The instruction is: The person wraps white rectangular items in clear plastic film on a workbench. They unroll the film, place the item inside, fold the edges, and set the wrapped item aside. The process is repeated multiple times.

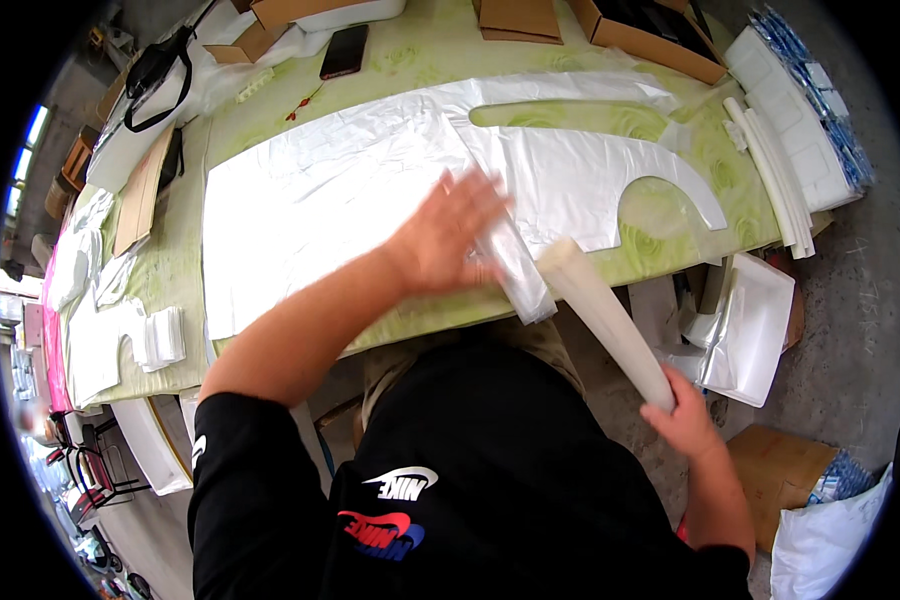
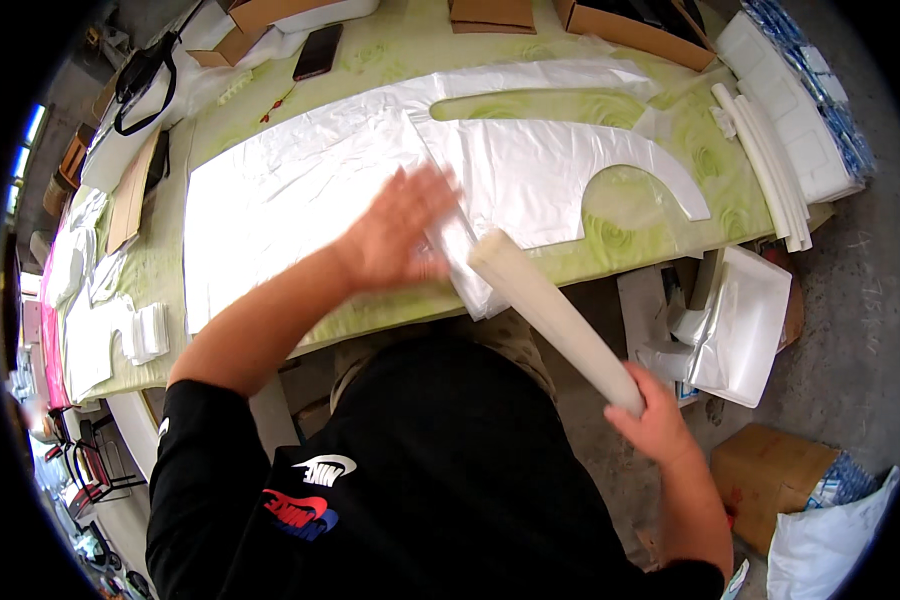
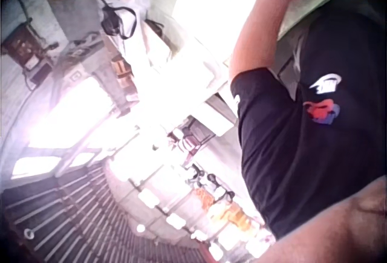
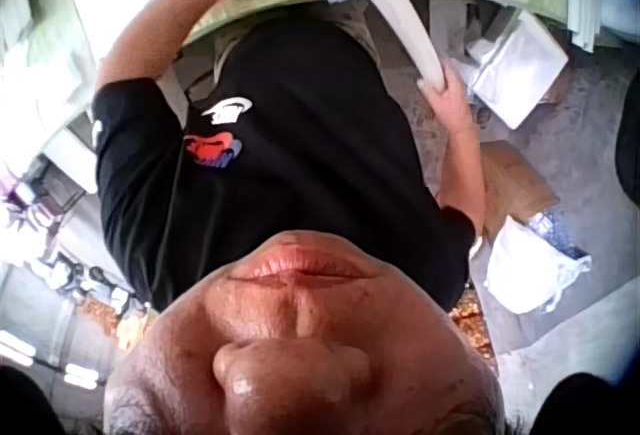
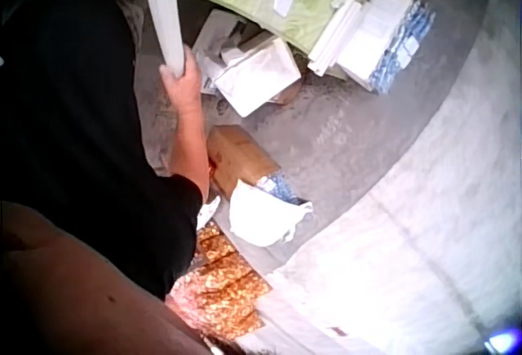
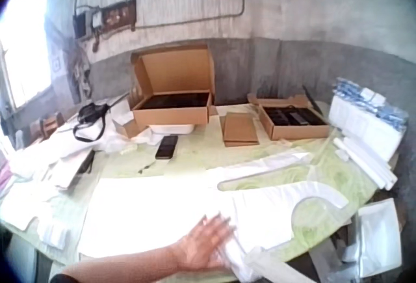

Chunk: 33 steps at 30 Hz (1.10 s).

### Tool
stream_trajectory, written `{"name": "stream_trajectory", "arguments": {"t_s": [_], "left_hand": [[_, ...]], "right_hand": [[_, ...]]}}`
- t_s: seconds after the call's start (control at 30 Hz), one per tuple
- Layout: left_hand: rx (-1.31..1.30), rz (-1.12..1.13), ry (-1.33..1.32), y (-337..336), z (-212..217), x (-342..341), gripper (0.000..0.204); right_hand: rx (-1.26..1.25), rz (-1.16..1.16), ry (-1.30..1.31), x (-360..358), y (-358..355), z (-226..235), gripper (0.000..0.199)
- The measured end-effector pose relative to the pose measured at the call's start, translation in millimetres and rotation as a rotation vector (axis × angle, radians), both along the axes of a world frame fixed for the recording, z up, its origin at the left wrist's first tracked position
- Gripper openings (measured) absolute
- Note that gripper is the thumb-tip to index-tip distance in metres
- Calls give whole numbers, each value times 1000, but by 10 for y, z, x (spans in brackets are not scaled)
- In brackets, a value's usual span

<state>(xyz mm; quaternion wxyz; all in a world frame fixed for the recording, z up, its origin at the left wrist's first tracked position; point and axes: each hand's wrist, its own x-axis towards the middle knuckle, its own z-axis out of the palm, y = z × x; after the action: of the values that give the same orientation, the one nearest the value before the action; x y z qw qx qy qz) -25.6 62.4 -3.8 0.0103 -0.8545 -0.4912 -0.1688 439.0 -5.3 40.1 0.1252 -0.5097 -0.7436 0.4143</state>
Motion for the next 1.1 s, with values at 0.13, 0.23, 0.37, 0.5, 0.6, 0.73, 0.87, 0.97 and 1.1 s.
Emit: {"name": "stream_trajectory", "arguments": {"t_s": [0.13,0.23,0.37,0.5,0.6,0.73,0.87,0.97,1.1], "left_hand": [[-334,-116,66,-439,197,115,95],[-353,-155,26,-592,264,81,94],[-280,-147,-13,-712,187,134,86],[-290,-60,-58,-787,228,314,72],[-266,-22,-45,-815,224,402,67],[-271,-48,-126,-847,209,347,60],[-190,-154,-314,-885,187,268,58],[-97,-221,-495,-874,165,221,63],[-260,-67,-611,-910,223,208,83]], "right_hand": [[350,233,-105,-603,752,131,56],[484,356,-208,-1067,1256,164,56],[656,452,-283,-1481,1734,57,55],[618,278,-331,-1667,2023,16,52],[1055,253,-325,-1711,2036,-89,54],[1042,590,22,-1872,1475,-40,61],[767,646,222,-2042,1033,-125,67],[746,649,342,-2169,962,-262,68],[692,646,423,-2313,932,-294,40]]}}
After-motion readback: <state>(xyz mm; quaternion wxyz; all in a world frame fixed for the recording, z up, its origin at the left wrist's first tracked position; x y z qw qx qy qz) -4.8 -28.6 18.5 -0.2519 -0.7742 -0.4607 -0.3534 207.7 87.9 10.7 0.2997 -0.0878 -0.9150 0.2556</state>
